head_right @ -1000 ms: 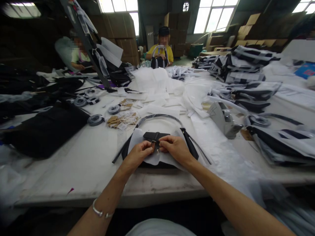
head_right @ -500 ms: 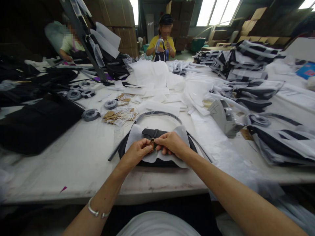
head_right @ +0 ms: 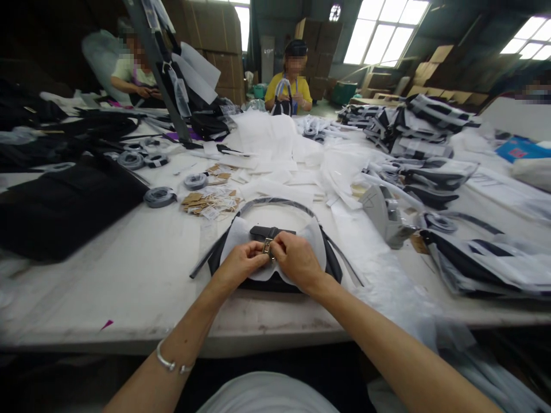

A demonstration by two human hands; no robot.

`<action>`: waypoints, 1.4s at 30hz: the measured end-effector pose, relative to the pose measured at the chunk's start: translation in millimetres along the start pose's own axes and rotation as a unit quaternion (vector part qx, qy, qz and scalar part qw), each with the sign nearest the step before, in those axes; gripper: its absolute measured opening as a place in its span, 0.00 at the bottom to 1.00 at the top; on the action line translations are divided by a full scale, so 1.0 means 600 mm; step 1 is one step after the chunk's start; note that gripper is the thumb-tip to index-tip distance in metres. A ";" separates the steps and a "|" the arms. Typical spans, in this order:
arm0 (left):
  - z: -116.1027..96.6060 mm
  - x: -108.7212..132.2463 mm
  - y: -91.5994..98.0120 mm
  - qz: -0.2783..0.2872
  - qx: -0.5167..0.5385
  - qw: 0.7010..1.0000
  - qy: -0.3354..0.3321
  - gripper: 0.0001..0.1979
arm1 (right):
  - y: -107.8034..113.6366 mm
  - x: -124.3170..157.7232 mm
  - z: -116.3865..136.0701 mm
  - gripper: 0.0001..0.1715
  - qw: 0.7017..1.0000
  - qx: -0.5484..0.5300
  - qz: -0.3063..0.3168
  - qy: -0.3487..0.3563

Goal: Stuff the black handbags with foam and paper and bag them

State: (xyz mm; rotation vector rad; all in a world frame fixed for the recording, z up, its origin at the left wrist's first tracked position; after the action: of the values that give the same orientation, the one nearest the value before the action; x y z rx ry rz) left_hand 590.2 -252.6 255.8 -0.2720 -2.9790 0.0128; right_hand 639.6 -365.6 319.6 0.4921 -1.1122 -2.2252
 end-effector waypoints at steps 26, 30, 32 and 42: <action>0.001 0.002 0.014 0.018 0.135 0.991 0.010 0.20 | -0.018 0.024 0.106 0.12 0.846 0.384 0.077 0.363; 0.000 0.003 0.018 0.023 0.149 0.988 0.020 0.19 | -0.021 0.010 0.104 0.13 0.838 0.396 0.084 0.366; 0.000 0.003 0.017 0.023 0.153 0.988 0.024 0.18 | -0.022 0.004 0.101 0.14 0.843 0.393 0.077 0.358; 0.008 -0.003 0.015 -0.002 0.146 0.989 0.030 0.15 | -0.003 -0.013 0.074 0.08 0.941 0.240 0.121 0.208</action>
State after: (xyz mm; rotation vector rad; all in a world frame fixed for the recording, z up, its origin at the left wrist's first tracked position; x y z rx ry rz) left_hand 592.8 -244.0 250.8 -0.2239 -2.8659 0.4296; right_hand 620.2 -333.2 344.5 0.9235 -1.3883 -1.5327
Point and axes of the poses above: each hand's wrist, its own x-axis away from the middle knuckle, its own y-axis out of the back of the hand, z = x × y, the point moved 9 cm from there along -x, towards the middle knuckle, and after that the axes turned 13 degrees about z, right-handed, at the moved point
